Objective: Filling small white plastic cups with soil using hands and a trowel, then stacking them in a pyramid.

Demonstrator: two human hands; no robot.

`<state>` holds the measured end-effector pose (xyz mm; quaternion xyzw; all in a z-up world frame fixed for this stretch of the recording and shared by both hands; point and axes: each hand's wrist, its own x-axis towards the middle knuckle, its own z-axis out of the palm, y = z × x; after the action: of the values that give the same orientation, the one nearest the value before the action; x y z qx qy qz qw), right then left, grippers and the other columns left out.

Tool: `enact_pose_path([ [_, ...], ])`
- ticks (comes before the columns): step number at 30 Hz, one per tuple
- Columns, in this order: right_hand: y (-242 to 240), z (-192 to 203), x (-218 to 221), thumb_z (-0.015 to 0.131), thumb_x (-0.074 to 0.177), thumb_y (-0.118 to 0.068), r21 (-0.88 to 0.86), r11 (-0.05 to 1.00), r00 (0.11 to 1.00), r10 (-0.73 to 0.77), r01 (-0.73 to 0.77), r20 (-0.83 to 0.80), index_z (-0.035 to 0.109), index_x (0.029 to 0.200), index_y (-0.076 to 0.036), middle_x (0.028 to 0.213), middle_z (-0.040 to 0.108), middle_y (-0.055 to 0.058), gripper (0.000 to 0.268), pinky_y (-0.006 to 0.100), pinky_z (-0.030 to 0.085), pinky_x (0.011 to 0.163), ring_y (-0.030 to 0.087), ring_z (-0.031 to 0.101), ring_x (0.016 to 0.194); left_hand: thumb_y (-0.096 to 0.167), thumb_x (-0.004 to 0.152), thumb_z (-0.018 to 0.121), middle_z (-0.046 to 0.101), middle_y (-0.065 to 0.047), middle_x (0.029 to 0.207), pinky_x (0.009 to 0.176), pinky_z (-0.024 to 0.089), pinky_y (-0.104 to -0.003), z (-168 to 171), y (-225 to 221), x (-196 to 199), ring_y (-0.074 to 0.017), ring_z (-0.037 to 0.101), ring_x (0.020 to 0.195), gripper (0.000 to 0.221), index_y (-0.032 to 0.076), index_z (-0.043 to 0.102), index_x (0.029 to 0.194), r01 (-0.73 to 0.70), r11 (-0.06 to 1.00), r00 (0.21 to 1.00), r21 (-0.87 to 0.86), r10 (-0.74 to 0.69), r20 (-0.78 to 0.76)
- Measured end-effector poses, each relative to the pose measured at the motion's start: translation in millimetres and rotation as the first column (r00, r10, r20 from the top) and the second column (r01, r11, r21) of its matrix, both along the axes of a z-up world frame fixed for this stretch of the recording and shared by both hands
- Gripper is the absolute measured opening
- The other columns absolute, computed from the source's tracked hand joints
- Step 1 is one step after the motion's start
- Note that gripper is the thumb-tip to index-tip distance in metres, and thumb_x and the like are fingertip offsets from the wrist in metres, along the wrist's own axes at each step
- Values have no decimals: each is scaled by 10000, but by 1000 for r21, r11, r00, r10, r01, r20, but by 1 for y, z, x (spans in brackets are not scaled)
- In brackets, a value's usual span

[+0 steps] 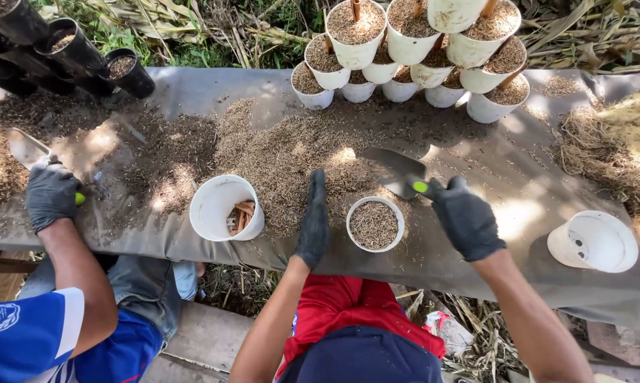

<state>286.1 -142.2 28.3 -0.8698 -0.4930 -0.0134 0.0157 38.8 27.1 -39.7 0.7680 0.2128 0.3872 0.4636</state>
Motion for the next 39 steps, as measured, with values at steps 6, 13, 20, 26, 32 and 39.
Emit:
enact_pose_path([
  [6,36,-9,-7,733,907,-334,146,985,990,103,-88,-100,543,1074,-79,775,706,150,359,467,619,626,402,754,766,232,1105,46,82,-135,1744,1305,10,-358,-23,29,52,-225,49,1604,585,56,93,1661,20,990,998,141,-28,57],
  [13,33,8,17,732,920,-324,383,885,840,407,-266,-358,709,1208,-21,960,701,285,419,585,566,789,518,668,961,462,1134,86,196,-99,1728,1313,149,-455,51,37,54,-308,190,1583,639,139,128,1684,232,913,935,-336,-114,335],
  [20,-3,7,51,677,958,-335,344,913,859,348,-220,-375,672,1371,-157,1031,757,198,451,551,522,992,444,671,1052,381,786,816,220,-191,1691,1273,240,-527,72,-8,-8,-418,233,1548,1117,112,169,1656,226,955,973,-189,-231,-3],
  [26,-30,56,60,616,1019,-303,301,883,899,414,-359,-143,680,1397,-125,690,738,89,423,375,561,542,204,646,495,514,738,886,13,-243,1732,1263,251,-515,45,-35,-10,-396,59,1623,1363,97,-36,1651,231,963,958,138,-200,-206],
  [32,-45,89,72,708,943,-191,296,837,853,510,-461,-113,709,1273,-77,909,773,92,350,322,636,586,191,729,666,482,730,905,386,-291,1575,1097,436,-535,34,-30,8,-454,452,1418,1330,79,31,1648,236,955,956,178,-195,-218],
  [39,-59,126,53,672,970,-236,296,857,877,468,-421,-109,713,1318,-97,1013,771,101,378,416,560,712,271,735,822,408,676,980,409,-296,1526,1094,480,-556,20,-6,27,-437,480,1381,1365,63,76,1639,55,978,997,203,-43,-63],
])
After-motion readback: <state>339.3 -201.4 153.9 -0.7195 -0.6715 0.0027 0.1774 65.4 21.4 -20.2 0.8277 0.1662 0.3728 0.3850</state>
